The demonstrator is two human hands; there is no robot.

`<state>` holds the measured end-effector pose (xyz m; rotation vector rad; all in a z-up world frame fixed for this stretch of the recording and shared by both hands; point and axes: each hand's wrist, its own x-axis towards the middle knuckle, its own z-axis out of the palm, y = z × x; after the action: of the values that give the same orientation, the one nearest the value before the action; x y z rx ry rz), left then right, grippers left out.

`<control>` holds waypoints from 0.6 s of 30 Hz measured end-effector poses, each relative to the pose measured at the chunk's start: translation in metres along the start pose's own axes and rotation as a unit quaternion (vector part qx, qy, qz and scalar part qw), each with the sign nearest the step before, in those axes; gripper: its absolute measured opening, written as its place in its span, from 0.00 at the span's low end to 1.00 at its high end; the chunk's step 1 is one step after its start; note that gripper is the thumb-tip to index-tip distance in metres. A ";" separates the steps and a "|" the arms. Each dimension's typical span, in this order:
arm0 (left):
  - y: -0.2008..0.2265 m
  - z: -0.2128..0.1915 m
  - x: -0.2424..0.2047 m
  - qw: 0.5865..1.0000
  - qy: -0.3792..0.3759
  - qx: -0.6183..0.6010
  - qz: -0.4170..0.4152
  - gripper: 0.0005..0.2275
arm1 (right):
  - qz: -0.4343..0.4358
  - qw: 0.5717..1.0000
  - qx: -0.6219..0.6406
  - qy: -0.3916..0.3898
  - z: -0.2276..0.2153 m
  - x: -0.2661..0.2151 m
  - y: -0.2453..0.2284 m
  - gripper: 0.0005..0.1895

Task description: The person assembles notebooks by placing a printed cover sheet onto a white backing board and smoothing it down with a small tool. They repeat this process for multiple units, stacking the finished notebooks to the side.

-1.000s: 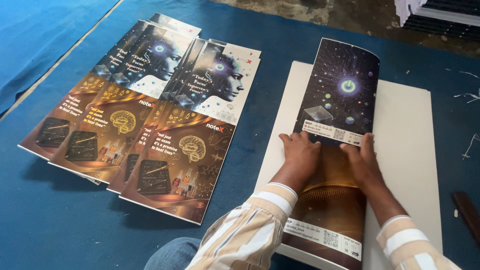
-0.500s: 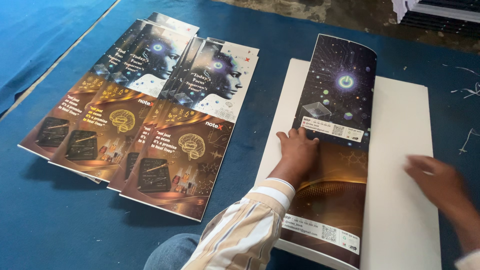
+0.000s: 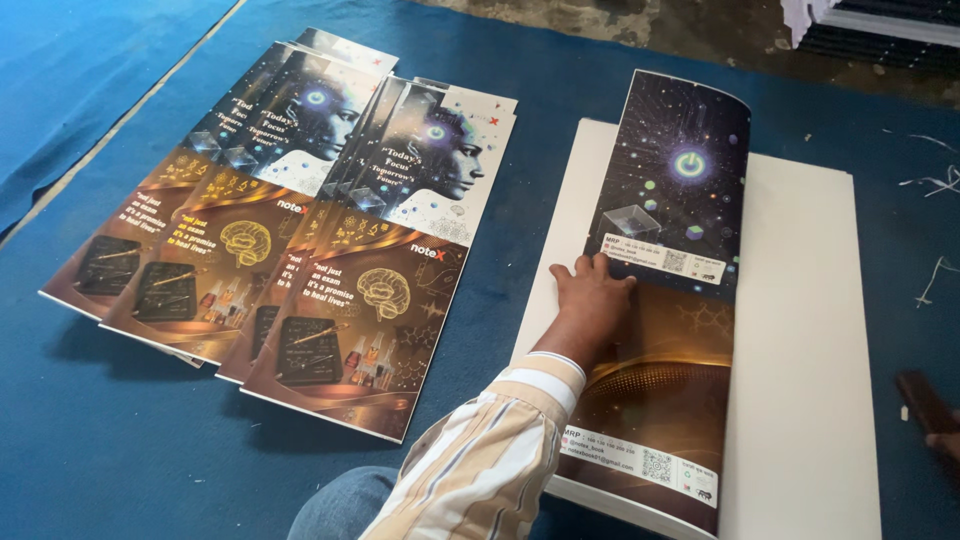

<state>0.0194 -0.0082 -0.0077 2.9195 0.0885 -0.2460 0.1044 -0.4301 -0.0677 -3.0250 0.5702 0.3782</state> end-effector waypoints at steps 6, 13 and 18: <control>0.002 -0.002 0.001 1.000 -0.025 -0.007 -0.002 0.21 | -0.024 1.000 0.014 0.014 -0.019 -0.008 -0.001 0.24; 0.004 -0.013 0.002 0.999 -0.047 -0.024 -0.009 0.20 | -0.217 0.972 0.080 0.045 -0.055 -0.072 -0.068 0.25; 0.004 -0.003 0.008 1.000 -0.030 -0.009 0.000 0.18 | -0.326 0.938 0.110 -0.044 -0.057 -0.114 -0.125 0.29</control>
<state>0.0278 -0.0113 -0.0057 2.8921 0.0806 -0.3303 0.0601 -0.2783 0.0147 -2.7407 -0.3760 0.3703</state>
